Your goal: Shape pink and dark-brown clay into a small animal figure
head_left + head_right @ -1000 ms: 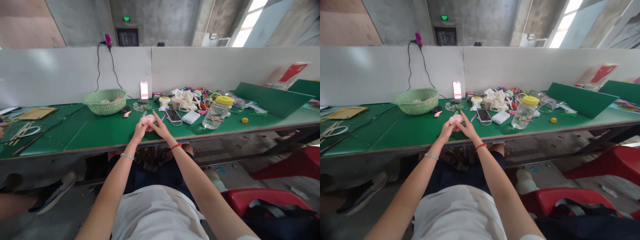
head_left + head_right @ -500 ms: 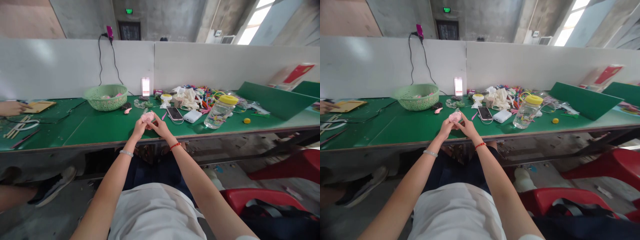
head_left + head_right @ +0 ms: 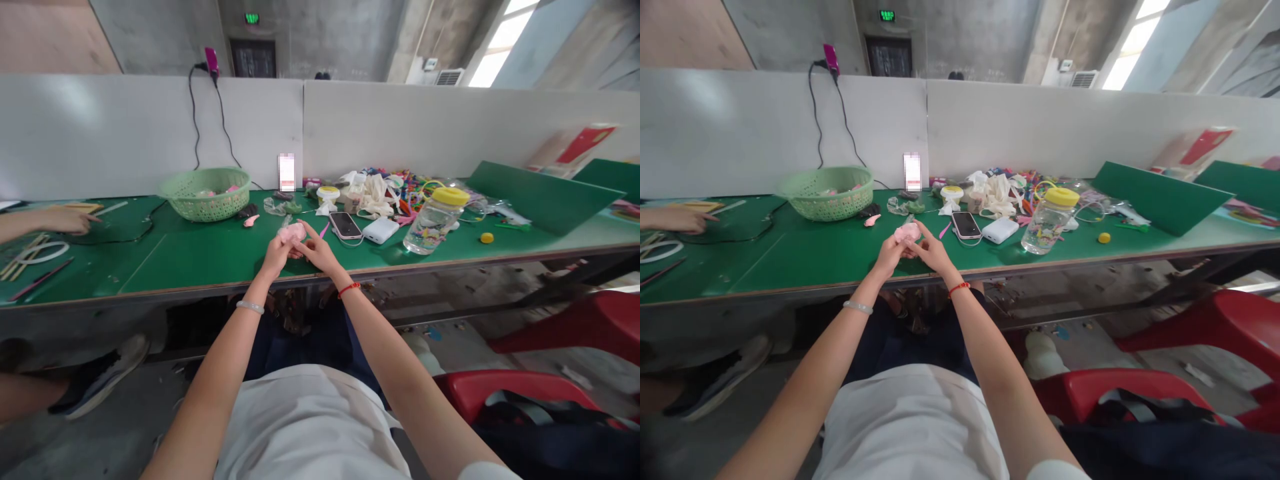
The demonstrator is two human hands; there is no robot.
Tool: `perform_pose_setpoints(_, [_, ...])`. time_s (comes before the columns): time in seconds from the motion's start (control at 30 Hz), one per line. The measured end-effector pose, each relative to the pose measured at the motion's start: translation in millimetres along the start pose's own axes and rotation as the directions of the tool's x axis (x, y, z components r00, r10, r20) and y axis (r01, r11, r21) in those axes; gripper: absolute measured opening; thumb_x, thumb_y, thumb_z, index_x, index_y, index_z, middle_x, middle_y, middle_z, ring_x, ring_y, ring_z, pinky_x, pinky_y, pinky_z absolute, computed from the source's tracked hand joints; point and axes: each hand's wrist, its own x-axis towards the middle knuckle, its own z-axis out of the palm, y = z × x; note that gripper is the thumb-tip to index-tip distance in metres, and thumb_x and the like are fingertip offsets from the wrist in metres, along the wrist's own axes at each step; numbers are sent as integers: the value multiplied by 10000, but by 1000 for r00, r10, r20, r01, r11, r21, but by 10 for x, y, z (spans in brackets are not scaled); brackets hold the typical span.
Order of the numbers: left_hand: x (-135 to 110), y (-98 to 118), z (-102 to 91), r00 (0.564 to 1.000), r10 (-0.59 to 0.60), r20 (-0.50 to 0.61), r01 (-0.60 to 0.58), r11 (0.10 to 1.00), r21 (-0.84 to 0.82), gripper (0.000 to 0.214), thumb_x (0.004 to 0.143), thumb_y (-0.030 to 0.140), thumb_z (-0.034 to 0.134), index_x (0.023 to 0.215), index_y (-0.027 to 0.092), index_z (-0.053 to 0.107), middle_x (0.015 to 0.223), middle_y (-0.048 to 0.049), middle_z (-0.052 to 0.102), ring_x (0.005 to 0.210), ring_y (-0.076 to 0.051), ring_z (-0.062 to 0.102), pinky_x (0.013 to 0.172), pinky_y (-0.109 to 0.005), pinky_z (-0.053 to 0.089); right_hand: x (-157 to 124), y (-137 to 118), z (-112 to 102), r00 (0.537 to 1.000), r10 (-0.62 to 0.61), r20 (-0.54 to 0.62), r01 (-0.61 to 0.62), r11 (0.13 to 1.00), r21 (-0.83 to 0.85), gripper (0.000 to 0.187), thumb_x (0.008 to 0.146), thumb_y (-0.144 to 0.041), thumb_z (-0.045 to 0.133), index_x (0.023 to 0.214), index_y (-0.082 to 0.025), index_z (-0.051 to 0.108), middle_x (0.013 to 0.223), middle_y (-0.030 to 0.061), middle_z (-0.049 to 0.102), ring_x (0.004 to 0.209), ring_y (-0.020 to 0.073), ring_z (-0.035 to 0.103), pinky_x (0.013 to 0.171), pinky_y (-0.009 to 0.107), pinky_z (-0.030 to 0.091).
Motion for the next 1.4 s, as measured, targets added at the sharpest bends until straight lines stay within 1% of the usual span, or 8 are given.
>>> perform_pose_setpoints(0.23, [-20, 7, -8, 1000, 8, 12, -8, 1000, 25, 302, 823, 394, 774, 889, 130, 643, 603, -24, 686, 541, -172, 677, 542, -268, 551, 31, 76, 26, 998, 48, -48, -47, 999, 8, 747, 836, -559, 686, 1431, -132, 538, 548, -79, 542, 496, 111, 490, 531, 251, 406])
perform_pose_setpoints(0.33, [-32, 24, -2, 1000, 14, 16, -14, 1000, 27, 293, 826, 394, 765, 815, 139, 621, 570, -19, 660, 512, -155, 648, 516, -251, 524, 28, 67, 33, 998, 42, -42, -41, 999, 24, 724, 850, -563, 667, 1430, -155, 522, 567, -68, 566, 489, 117, 509, 532, 260, 430])
perform_pose_setpoints(0.5, [-40, 57, 15, 1000, 23, 14, -23, 999, 29, 286, 830, 380, 744, 738, 156, 593, 547, 0, 628, 483, -121, 597, 489, -224, 483, -1, 17, 19, 999, -18, -28, 20, 997, 72, 722, 885, -510, 650, 1516, -232, 434, 591, -54, 573, 496, 133, 523, 536, 271, 462])
perform_pose_setpoints(0.77, [-50, 82, 13, 999, 19, 32, -20, 998, 56, 202, 805, 283, 729, 724, 160, 591, 507, 22, 589, 442, -103, 550, 452, -208, 435, 27, 69, 22, 1000, 10, -14, -9, 995, 102, 595, 886, -476, 645, 1393, -182, 539, 557, -51, 548, 483, 137, 529, 485, 258, 456])
perform_pose_setpoints(0.93, [-32, 75, 8, 999, 28, 42, -30, 998, 62, 244, 823, 297, 711, 681, 178, 553, 487, 38, 542, 422, -94, 516, 425, -202, 396, -25, -31, 21, 1000, 10, -3, -9, 998, 69, 640, 921, -446, 614, 1497, -204, 473, 570, -46, 595, 469, 133, 540, 488, 249, 466])
perform_pose_setpoints(1.07, [-23, 58, 15, 998, 46, 45, -49, 995, 83, 254, 833, 292, 713, 676, 181, 548, 466, 52, 500, 406, -86, 488, 420, -201, 380, -72, -97, 27, 999, -51, 11, 51, 998, -37, 640, 953, -455, 575, 1541, -242, 438, 596, -48, 620, 500, 132, 563, 546, 246, 492])
perform_pose_setpoints(1.17, [-28, 49, 16, 997, 60, 48, -65, 992, 107, 273, 835, 307, 728, 676, 181, 545, 468, 47, 505, 414, -91, 497, 429, -205, 388, -65, -70, 30, 999, -37, 5, 38, 999, -32, 607, 945, -469, 580, 1497, -230, 495, 614, -33, 624, 517, 139, 583, 561, 258, 501])
perform_pose_setpoints(1.4, [-39, 52, 0, 993, 80, 85, -92, 985, 146, 312, 843, 364, 731, 670, 180, 547, 495, 26, 536, 441, -105, 520, 461, -224, 426, -5, 9, 43, 1000, 21, -12, -20, 997, 75, 612, 881, -581, 623, 1359, -202, 573, 593, -23, 619, 465, 143, 564, 461, 272, 453])
